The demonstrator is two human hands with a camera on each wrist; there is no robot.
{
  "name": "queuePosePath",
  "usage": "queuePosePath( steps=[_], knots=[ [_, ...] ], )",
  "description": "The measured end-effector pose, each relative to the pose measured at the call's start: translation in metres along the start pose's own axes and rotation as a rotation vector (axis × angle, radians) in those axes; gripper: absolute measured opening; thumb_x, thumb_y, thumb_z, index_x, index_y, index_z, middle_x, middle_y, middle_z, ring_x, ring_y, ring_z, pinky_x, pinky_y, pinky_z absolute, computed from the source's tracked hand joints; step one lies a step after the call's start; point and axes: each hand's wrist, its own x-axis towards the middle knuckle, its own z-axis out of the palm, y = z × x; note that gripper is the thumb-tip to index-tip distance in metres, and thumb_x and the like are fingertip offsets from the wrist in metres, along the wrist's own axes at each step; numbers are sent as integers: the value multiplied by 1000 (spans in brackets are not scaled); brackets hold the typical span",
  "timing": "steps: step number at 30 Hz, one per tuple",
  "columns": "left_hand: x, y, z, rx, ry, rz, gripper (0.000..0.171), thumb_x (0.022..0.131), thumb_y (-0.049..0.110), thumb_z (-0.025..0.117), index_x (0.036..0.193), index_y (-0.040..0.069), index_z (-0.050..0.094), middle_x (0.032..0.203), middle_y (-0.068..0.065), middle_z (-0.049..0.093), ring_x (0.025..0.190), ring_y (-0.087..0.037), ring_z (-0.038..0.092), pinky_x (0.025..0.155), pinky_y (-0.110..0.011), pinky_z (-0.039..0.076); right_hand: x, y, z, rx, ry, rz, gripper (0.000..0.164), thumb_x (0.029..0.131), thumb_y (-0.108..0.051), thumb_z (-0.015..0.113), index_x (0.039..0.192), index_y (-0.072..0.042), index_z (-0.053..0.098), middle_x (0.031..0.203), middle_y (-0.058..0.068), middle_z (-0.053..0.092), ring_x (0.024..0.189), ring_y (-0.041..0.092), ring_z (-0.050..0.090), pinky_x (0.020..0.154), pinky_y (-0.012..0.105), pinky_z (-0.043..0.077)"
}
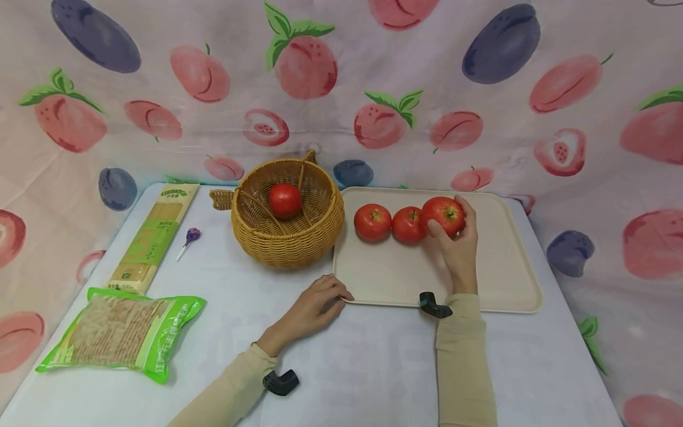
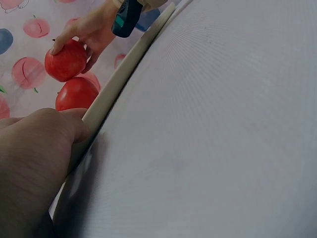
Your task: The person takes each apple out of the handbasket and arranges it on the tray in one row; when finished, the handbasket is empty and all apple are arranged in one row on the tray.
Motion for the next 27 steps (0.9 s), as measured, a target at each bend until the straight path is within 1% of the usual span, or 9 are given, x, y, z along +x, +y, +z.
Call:
queuePosePath(
  steps=[4, 7, 11, 15, 19, 22, 24, 27],
  knots=[
    [0, 0, 0, -6, 3, 0, 16, 92, 15, 57, 103, 22, 66, 102, 11, 58, 104, -5, 51, 95, -23, 43, 1, 1, -2, 31, 25, 5, 69, 79, -5, 73, 139, -16, 42, 136, 0, 43, 126, 17, 40, 98, 15, 42],
    [0, 0, 1, -7, 10, 2, 16, 92, 15, 58, 103, 22, 66, 102, 11, 58, 104, -5, 52, 95, -23, 43, 2, 2, -5, 40, 54, 18, 68, 79, -6, 73, 139, -16, 42, 135, -1, 44, 126, 17, 41, 98, 16, 42],
    [-1, -1, 3, -5, 12, 5, 17, 92, 14, 58, 103, 22, 66, 102, 11, 58, 103, -4, 52, 95, -23, 43, 2, 5, -9, 20, 86, 42, 67, 79, -7, 74, 137, -20, 44, 135, -2, 45, 126, 16, 40, 99, 17, 41],
    [0, 0, 3, 1, 12, 7, 16, 91, 14, 59, 103, 22, 66, 102, 10, 59, 103, -5, 52, 94, -23, 43, 2, 8, -12, 4, 102, 65, 67, 80, -8, 74, 138, -19, 43, 136, -2, 44, 127, 16, 39, 102, 18, 39],
    [1, 0, 1, 4, 11, -4, 16, 91, 14, 60, 103, 22, 67, 101, 10, 59, 103, -5, 52, 95, -24, 43, 2, 11, -14, 0, 110, 107, 67, 80, -9, 73, 139, -20, 41, 138, -2, 42, 129, 15, 38, 108, 23, 36],
    [1, 0, 0, 1, 8, -9, 15, 91, 14, 60, 102, 22, 67, 101, 10, 59, 103, -5, 51, 95, -25, 43, 3, 12, -15, -3, 115, 140, 67, 81, -10, 73, 138, -23, 42, 139, -2, 41, 130, 15, 37, 112, 28, 33],
    [1, 0, 0, -3, 5, -11, 15, 91, 14, 60, 102, 22, 67, 101, 10, 59, 103, -5, 51, 95, -25, 43, 3, 13, -16, -11, 117, 155, 67, 81, -11, 73, 138, -25, 41, 140, -2, 40, 131, 15, 36, 113, 30, 31],
    [1, 0, 1, -8, 2, -14, 16, 91, 14, 59, 102, 22, 67, 101, 10, 59, 103, -4, 51, 95, -24, 43, 5, 15, -17, -25, 115, 174, 68, 81, -10, 73, 139, -24, 41, 141, -2, 40, 131, 15, 36, 115, 33, 29]
  ],
)
